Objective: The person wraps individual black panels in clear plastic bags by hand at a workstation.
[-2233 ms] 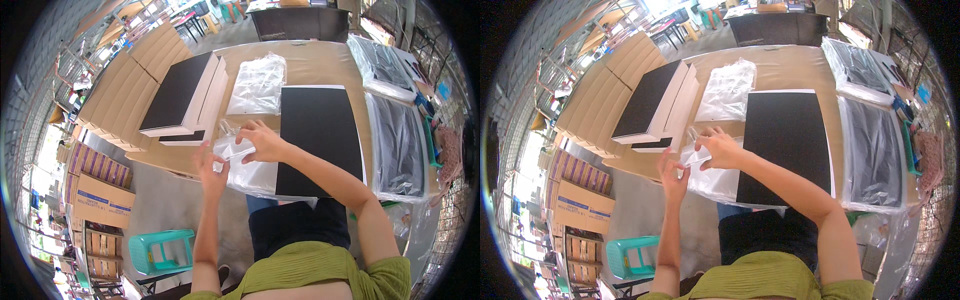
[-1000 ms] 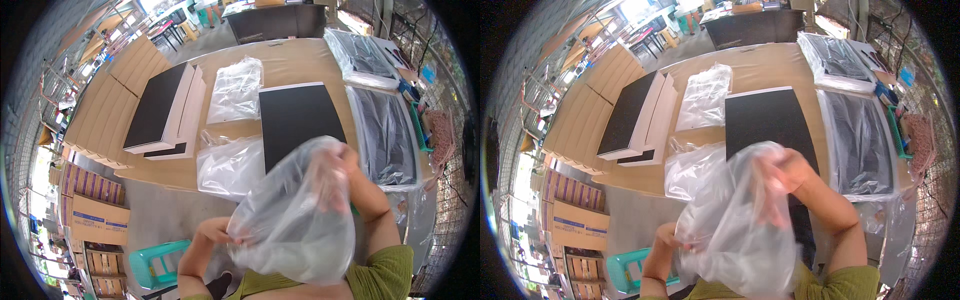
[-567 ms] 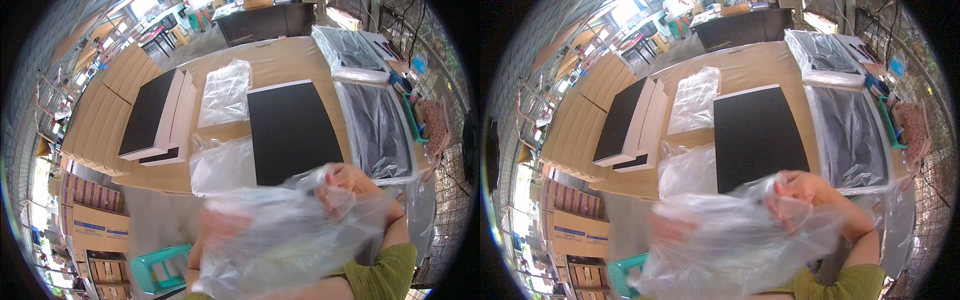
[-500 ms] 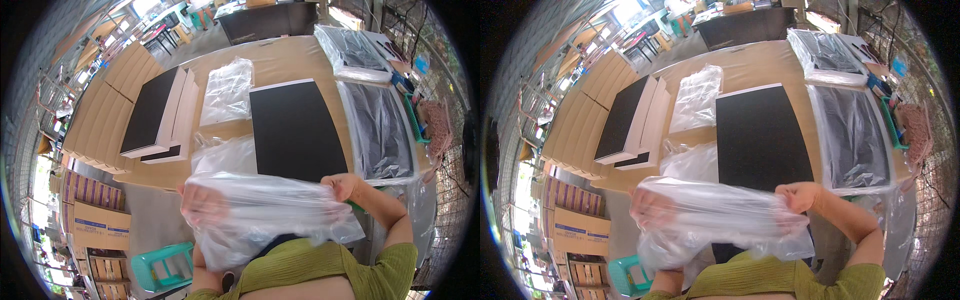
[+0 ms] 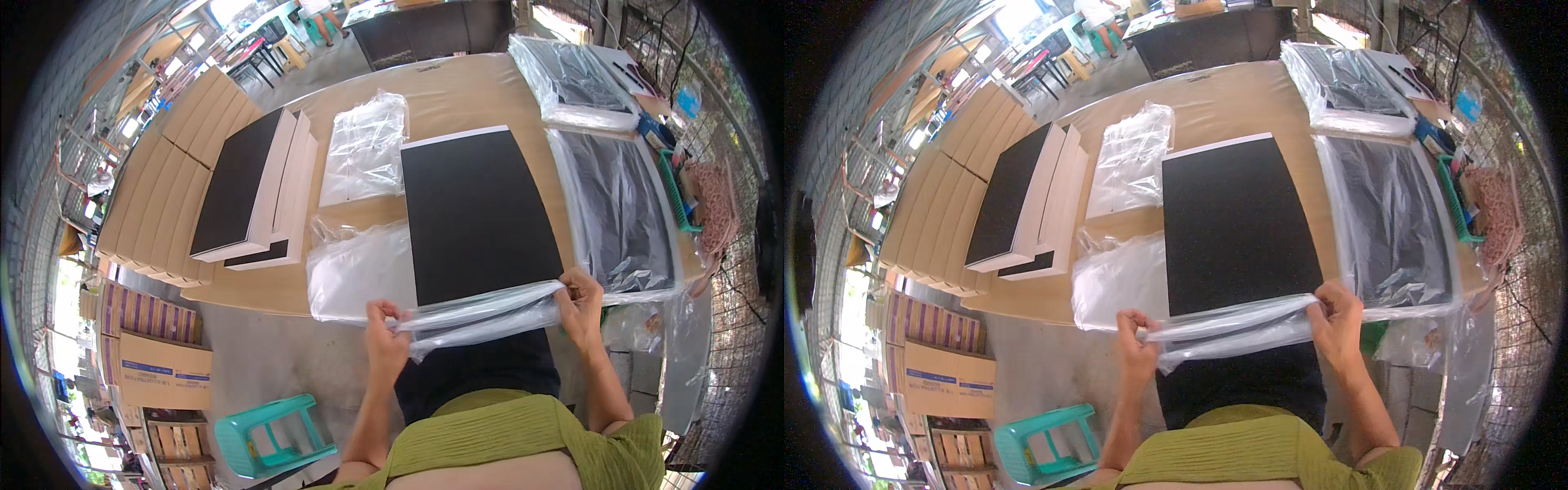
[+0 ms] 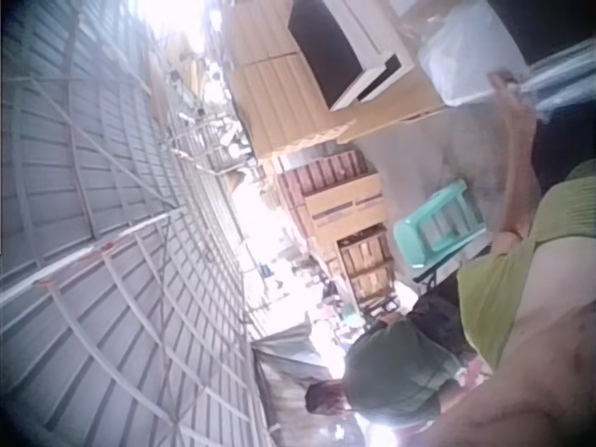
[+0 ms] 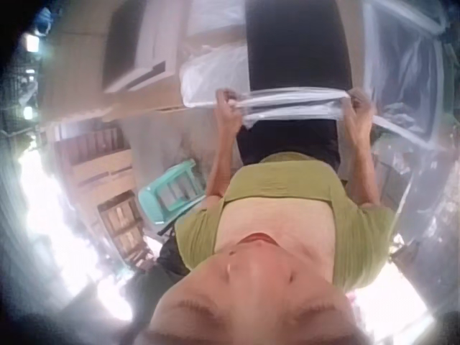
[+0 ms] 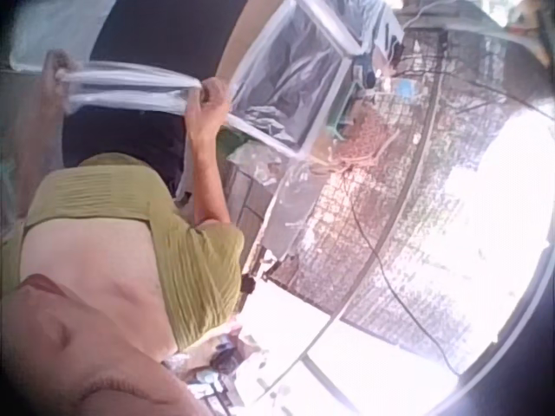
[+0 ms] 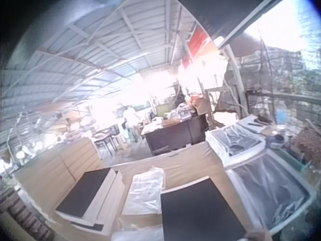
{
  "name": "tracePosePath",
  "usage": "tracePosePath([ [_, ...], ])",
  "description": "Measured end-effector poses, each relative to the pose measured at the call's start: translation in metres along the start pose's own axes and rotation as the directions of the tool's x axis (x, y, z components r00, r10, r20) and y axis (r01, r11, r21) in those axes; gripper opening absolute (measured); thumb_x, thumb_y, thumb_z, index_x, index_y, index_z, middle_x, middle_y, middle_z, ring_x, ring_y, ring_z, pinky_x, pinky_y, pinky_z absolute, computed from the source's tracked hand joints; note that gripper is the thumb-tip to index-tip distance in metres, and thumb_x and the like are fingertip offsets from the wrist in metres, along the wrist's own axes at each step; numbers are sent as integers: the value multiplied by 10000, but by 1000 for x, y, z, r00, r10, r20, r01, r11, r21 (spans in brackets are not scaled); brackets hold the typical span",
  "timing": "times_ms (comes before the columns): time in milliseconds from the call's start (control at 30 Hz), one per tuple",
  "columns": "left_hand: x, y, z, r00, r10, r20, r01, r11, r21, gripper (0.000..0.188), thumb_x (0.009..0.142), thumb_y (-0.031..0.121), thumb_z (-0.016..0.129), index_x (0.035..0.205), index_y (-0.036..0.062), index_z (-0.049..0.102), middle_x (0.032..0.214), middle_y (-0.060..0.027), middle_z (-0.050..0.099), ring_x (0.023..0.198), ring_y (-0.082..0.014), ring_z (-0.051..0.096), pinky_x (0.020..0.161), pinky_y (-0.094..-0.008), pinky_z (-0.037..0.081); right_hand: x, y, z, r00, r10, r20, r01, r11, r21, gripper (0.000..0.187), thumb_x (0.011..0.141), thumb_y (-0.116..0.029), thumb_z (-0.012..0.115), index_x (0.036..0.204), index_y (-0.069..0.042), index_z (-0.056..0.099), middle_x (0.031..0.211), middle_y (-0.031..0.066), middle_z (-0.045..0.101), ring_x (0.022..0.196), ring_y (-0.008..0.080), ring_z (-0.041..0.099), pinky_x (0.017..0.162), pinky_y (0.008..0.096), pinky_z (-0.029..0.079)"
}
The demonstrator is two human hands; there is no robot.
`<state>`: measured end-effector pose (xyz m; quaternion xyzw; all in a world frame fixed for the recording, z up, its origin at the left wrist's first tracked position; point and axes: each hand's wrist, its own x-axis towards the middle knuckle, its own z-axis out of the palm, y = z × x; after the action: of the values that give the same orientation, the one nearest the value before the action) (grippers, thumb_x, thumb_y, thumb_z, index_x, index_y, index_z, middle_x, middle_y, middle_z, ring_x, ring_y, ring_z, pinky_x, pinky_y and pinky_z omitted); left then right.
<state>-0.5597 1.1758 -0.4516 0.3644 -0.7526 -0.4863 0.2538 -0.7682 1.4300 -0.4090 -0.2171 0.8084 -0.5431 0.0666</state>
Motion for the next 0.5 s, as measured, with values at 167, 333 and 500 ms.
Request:
tracePosePath([
  [167,-8,33,18,999,4,32,-10,979,201,502,867,106,660,1317,69,439,730,-96,595,628,-188,568,596,-323,470,-3,-8,7,967,-162,-194,79,923,-376,130,732,53,556,854,53,598,748,180,584,734,353,598,728,443,471],
  [333,-14,47,10,998,38,55,-48,979,196,551,852,72,673,1345,113,430,591,-45,568,535,-148,532,545,-284,435,-11,-5,-10,989,-44,-139,-1,950,-313,128,714,46,579,840,50,602,774,194,620,738,338,622,701,401,486],
  [500,-22,78,-22,932,-142,334,206,965,-164,773,830,47,691,1483,184,300,585,9,536,498,-60,451,497,-236,399,-18,-4,-33,985,167,-46,-167,986,-1,129,664,24,636,788,25,601,721,96,636,682,177,618,627,284,489],
])
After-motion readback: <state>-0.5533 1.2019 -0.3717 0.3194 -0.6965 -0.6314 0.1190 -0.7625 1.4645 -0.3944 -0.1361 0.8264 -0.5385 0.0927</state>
